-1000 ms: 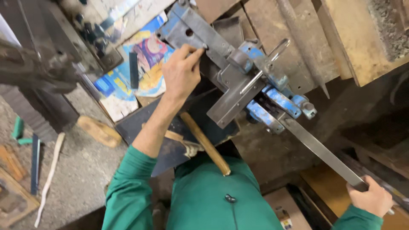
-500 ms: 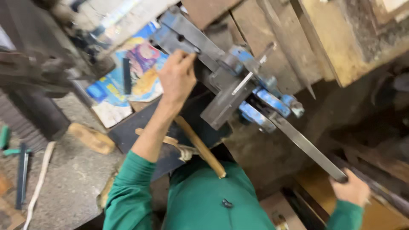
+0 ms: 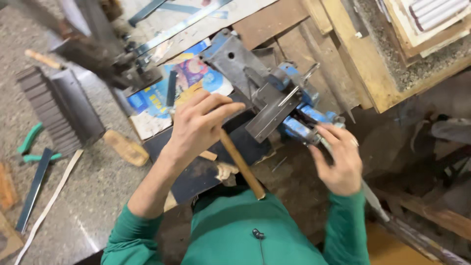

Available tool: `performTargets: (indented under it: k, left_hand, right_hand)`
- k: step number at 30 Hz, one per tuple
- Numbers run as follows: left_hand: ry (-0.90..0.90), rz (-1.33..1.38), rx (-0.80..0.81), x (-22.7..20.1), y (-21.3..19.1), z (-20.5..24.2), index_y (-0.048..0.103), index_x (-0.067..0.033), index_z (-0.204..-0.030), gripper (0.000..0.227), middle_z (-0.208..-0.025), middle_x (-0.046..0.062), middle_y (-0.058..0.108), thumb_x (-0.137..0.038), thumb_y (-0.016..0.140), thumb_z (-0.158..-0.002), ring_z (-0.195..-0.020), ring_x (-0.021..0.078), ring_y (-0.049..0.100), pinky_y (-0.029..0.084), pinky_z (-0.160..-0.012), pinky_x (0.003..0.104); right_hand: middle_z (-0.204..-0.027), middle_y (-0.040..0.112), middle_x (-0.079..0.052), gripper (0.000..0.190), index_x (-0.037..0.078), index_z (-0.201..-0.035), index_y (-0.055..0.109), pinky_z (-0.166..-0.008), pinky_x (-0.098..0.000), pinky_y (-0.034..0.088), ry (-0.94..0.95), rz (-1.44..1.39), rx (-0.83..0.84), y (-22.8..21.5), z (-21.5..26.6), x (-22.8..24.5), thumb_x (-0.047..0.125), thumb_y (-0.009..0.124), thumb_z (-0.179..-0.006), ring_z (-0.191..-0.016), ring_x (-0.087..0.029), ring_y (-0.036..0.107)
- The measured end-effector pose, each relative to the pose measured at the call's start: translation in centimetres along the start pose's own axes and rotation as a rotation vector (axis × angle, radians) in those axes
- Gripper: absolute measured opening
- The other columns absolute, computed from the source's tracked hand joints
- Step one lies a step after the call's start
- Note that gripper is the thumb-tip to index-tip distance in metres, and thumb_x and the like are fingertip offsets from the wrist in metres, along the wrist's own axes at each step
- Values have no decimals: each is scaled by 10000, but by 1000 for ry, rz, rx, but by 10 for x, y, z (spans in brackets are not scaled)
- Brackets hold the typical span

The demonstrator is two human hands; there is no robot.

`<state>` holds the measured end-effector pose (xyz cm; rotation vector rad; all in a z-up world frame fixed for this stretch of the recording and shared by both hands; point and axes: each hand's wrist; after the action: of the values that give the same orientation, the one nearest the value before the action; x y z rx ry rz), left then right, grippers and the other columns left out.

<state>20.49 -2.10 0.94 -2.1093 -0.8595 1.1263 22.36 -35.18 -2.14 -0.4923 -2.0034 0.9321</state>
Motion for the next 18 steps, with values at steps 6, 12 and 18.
performTargets:
  k: [6,12,18]
  left_hand:
    - [14,245,177,-29,-75,45,748,-142,-1042,396,-995,6,691,12,757,-677,-920,239,658,559,-774,372]
    - [-241,231,-276,-38,-102,121,707,-79,-1044,366,-1094,103,691,80,727,-715,-1104,290,667,540,-964,392]
    - [-949,1139,-593,-30,-23,213,670,-28,-1171,239,-1106,57,731,-8,715,-937,-1040,143,682,550,-943,293]
  right_hand:
    - [-1288,671,-107,437,78,-1214,698,-1128,-574,395,-600,-56,224,12,-90,106,54,780,-786,-1265,-344,615]
    - [-937,747,-72,244,80,-1030,753,-875,-412,540,-497,-369,461,71,-60,137,49,817,-797,-910,-261,712]
    - [-941,745,-125,241,27,-1079,759,-681,-354,562,-288,-422,241,139,0,210,18,805,-843,-807,-272,732]
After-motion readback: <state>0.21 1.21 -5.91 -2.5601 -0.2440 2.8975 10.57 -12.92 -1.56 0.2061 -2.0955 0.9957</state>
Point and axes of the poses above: each hand's wrist, its own z-axis away from the middle knuckle, its own y-axis out of the palm, x = y × z
